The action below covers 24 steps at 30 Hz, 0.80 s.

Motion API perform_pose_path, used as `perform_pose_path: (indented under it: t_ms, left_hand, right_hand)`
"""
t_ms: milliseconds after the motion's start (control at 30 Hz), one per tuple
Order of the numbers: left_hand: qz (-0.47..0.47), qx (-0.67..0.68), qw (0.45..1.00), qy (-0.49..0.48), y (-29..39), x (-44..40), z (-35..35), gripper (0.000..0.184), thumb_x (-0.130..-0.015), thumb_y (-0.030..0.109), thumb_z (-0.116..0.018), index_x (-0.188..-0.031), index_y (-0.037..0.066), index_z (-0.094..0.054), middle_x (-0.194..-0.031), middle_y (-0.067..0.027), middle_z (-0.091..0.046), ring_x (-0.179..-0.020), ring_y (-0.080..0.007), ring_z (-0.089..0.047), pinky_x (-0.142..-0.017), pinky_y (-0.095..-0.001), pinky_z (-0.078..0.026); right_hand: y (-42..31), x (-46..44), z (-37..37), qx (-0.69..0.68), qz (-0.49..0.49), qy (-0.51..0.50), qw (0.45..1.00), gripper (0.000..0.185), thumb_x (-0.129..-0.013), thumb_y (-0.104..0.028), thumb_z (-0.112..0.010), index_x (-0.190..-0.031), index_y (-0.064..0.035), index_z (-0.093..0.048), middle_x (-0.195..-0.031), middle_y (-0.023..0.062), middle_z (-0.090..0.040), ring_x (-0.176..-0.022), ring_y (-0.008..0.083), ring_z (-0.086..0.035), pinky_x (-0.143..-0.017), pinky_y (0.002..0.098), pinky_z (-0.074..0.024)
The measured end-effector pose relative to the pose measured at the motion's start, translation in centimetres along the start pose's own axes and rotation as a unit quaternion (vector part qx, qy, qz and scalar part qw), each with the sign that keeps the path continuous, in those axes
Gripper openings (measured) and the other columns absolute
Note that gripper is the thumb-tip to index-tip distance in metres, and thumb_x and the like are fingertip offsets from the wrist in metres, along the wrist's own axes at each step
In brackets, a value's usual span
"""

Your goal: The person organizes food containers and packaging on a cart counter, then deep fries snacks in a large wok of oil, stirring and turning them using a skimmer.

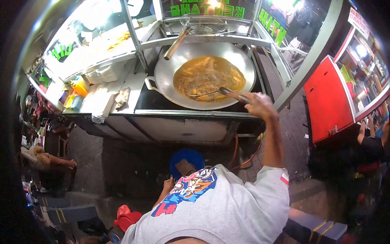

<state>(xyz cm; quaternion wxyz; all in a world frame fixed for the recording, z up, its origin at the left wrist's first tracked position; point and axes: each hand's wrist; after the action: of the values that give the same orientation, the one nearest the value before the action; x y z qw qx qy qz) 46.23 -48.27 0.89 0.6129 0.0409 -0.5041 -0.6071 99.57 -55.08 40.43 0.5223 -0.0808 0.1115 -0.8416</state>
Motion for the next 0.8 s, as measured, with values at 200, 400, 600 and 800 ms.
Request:
perform_pose_path:
  t_ms: [200, 400, 600, 800]
  left_hand:
    - [0.086, -0.029, 0.996, -0.019, -0.6, -0.6, -0.6, 0.042, -0.089, 0.04, -0.048, -0.082, 0.005, -0.07, -0.071, -0.015, -0.065, -0.067, -0.0209, -0.06, -0.064, -0.0349, -0.046]
    - [0.031, -0.061, 0.997, 0.02, -4.1, -1.8, -1.2, 0.032, -0.084, 0.029, -0.056, -0.086, -0.001, -0.067, -0.075, -0.0161, -0.064, -0.072, -0.0242, -0.06, -0.067, -0.0364, -0.045]
    - [0.05, -0.103, 0.991, 0.075, -2.9, 0.9, -0.2, 0.03, -0.077, 0.028, -0.064, -0.07, 0.0, -0.06, -0.072, -0.0181, -0.062, -0.068, -0.0282, -0.06, -0.065, -0.0396, -0.045]
    - [0.016, -0.08, 0.995, 0.063, -5.7, 1.2, 0.1, 0.037, -0.081, 0.032, -0.058, -0.067, -0.003, -0.061, -0.066, -0.0194, -0.061, -0.064, -0.0287, -0.06, -0.061, -0.042, -0.044]
  right_hand:
    - [0.6, 0.3, 7.4, 0.061, 0.031, -0.078, 0.995, 0.038, -0.064, -0.014, -0.062, -0.102, -0.0124, -0.065, -0.094, 0.0146, -0.065, -0.088, 0.0309, -0.061, -0.079, 0.0373, -0.048]
    - [1.2, -4.5, 0.8, 0.127, -0.018, -0.186, 0.974, 0.033, -0.061, -0.013, -0.059, -0.093, -0.0063, -0.065, -0.084, 0.017, -0.065, -0.081, 0.0321, -0.063, -0.072, 0.0405, -0.0499]
    - [1.8, -8.9, -9.5, 0.101, -0.025, -0.137, 0.985, 0.024, -0.063, -0.008, -0.057, -0.084, 0.0025, -0.064, -0.082, 0.0231, -0.063, -0.082, 0.0361, -0.063, -0.071, 0.0429, -0.0515]
    - [0.9, -15.9, -16.3, -0.035, -0.025, 0.024, 0.999, 0.034, -0.092, -0.026, -0.035, -0.12, -0.0124, -0.049, -0.102, 0.0187, -0.061, -0.095, 0.0361, -0.058, -0.075, 0.0451, -0.0461]
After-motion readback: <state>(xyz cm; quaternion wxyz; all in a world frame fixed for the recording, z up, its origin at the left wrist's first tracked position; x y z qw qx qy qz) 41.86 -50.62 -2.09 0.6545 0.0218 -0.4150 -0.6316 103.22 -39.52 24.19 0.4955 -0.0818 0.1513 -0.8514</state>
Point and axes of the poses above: each hand's wrist, its own x-axis away from the middle knuckle, its own z-axis out of the back of the hand, y = z × x
